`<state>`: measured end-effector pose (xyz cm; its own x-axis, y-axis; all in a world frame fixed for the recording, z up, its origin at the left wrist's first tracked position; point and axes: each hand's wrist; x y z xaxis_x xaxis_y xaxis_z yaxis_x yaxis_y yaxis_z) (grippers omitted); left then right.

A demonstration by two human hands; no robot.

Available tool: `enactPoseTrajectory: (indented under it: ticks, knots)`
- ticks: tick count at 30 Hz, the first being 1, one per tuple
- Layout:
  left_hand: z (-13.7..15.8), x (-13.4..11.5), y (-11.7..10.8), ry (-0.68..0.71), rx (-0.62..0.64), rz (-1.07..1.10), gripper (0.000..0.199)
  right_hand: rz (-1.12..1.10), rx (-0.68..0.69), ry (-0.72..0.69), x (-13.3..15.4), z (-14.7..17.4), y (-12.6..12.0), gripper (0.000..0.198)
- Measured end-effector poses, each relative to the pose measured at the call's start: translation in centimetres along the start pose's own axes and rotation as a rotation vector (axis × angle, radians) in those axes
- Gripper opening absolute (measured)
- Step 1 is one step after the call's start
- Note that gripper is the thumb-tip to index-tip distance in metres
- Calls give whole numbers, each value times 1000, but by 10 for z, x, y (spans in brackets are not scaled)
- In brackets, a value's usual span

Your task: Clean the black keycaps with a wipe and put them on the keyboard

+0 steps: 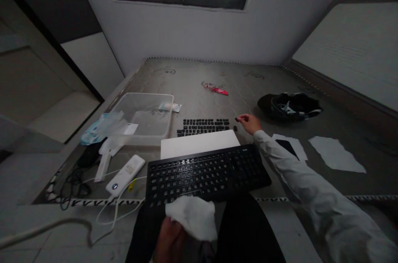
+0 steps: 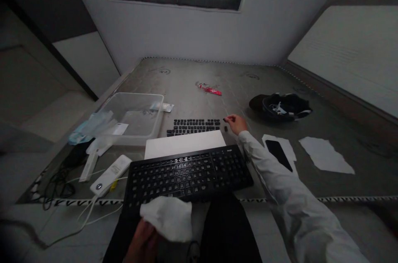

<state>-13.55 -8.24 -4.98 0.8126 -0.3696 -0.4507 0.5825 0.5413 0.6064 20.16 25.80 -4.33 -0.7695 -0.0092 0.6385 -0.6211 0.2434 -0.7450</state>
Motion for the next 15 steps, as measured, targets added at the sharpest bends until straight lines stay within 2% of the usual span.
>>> enactPoseTrajectory:
  ticks: [3, 6, 9, 11, 13, 15]
  knots:
    - [-16, 7, -8, 89, 102, -10, 29, -236, 36, -58, 45, 58, -17, 28]
    - [-17, 9, -11, 137, 193, -34, 34, -436, 59, -105, 91, 132, -23, 29]
    - [-11, 9, -12, 183, 213, -31, 37, -616, 51, -130, 126, 212, -11, 28]
    - [-8, 10, -13, 204, 228, -24, 38, -712, 40, -108, 139, 261, 5, 26]
    - [-6, 12, -16, 231, 230, -32, 39, -763, 33, -74, 146, 300, 20, 25]
    - [-3, 15, -18, 269, 209, -57, 41, -745, 103, -92, 149, 327, 29, 23]
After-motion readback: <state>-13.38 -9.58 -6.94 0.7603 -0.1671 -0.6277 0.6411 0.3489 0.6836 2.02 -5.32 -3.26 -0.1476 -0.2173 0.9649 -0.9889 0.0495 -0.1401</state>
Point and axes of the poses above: each hand's wrist, its own z-axis away from the middle knuckle, its own y-axis out of the palm, x = y × z, and after that the axes turned 3 degrees about -y, right-handed
